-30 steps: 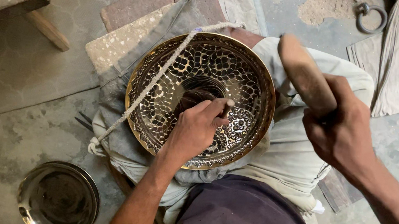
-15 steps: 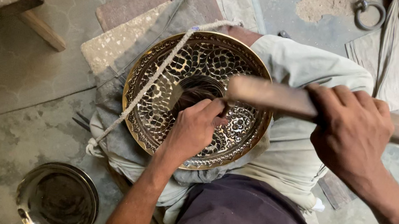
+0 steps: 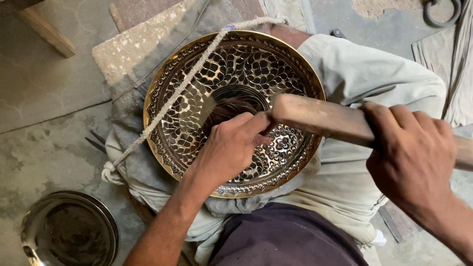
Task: The person sits holding a small punch against the surface of a decorative brass tray and strikes the punch repeatedly with a wooden mallet, working the design into the metal. The tray rests on a padded cloth bundle, and the person repositions the punch across the patterned surface as they hammer.
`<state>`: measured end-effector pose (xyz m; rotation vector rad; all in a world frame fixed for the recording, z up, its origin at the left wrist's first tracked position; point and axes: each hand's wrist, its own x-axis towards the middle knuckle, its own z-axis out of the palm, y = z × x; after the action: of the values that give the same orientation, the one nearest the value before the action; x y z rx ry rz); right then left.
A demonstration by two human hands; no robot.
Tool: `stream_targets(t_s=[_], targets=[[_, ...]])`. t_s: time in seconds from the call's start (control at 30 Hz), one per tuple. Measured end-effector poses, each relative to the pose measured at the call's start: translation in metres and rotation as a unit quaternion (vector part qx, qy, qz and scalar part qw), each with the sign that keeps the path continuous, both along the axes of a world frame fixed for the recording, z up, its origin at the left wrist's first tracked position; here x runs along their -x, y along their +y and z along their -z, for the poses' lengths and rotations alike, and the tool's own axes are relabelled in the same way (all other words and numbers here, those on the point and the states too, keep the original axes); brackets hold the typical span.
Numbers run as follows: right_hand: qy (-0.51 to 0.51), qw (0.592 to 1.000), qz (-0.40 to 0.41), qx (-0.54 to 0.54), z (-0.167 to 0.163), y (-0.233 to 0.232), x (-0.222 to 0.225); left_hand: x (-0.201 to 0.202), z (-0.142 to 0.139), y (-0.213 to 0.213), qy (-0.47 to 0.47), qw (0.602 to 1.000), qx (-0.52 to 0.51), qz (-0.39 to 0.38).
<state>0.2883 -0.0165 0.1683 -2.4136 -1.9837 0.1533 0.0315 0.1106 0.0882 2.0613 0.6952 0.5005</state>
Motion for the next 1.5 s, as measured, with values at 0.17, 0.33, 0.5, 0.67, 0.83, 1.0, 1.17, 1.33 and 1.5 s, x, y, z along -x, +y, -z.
stream_targets(t_s=[0.17, 0.33, 0.5, 0.67, 0.83, 1.0, 1.17, 1.33, 1.5], targets=[[0.081, 0.993, -0.031, -0.081, -0.007, 0.012, -0.004, -0.003, -0.003, 0.002, -0.018, 0.999, 0.034, -0.013], [-0.029, 0.998, -0.012, -0.053, -0.010, 0.018, -0.005, 0.002, -0.002, 0.002, -0.010, 1.000, 0.022, -0.005], [0.250, 0.964, 0.039, -0.079, -0.010, 0.020, -0.007, 0.008, 0.006, -0.004, 0.019, 1.000, 0.025, -0.002], [0.179, 0.982, 0.052, -0.016, 0.000, 0.020, -0.005, 0.009, 0.014, -0.006, 0.018, 1.000, 0.002, -0.010], [0.243, 0.960, 0.139, -0.004, 0.002, 0.014, 0.001, 0.008, 0.015, -0.007, 0.010, 1.000, 0.008, -0.003], [0.364, 0.905, 0.219, -0.042, -0.003, 0.011, 0.006, 0.008, 0.009, -0.004, 0.053, 0.998, 0.016, 0.007], [0.228, 0.958, 0.174, 0.008, 0.000, 0.006, 0.003, 0.008, -0.002, -0.002, 0.003, 1.000, 0.019, 0.010], [0.104, 0.994, 0.032, -0.030, 0.010, -0.004, -0.002, 0.007, -0.007, -0.001, 0.030, 0.999, -0.004, 0.016], [0.113, 0.989, 0.030, -0.087, 0.011, -0.011, -0.002, 0.004, -0.003, 0.001, 0.057, 0.998, 0.004, 0.027]])
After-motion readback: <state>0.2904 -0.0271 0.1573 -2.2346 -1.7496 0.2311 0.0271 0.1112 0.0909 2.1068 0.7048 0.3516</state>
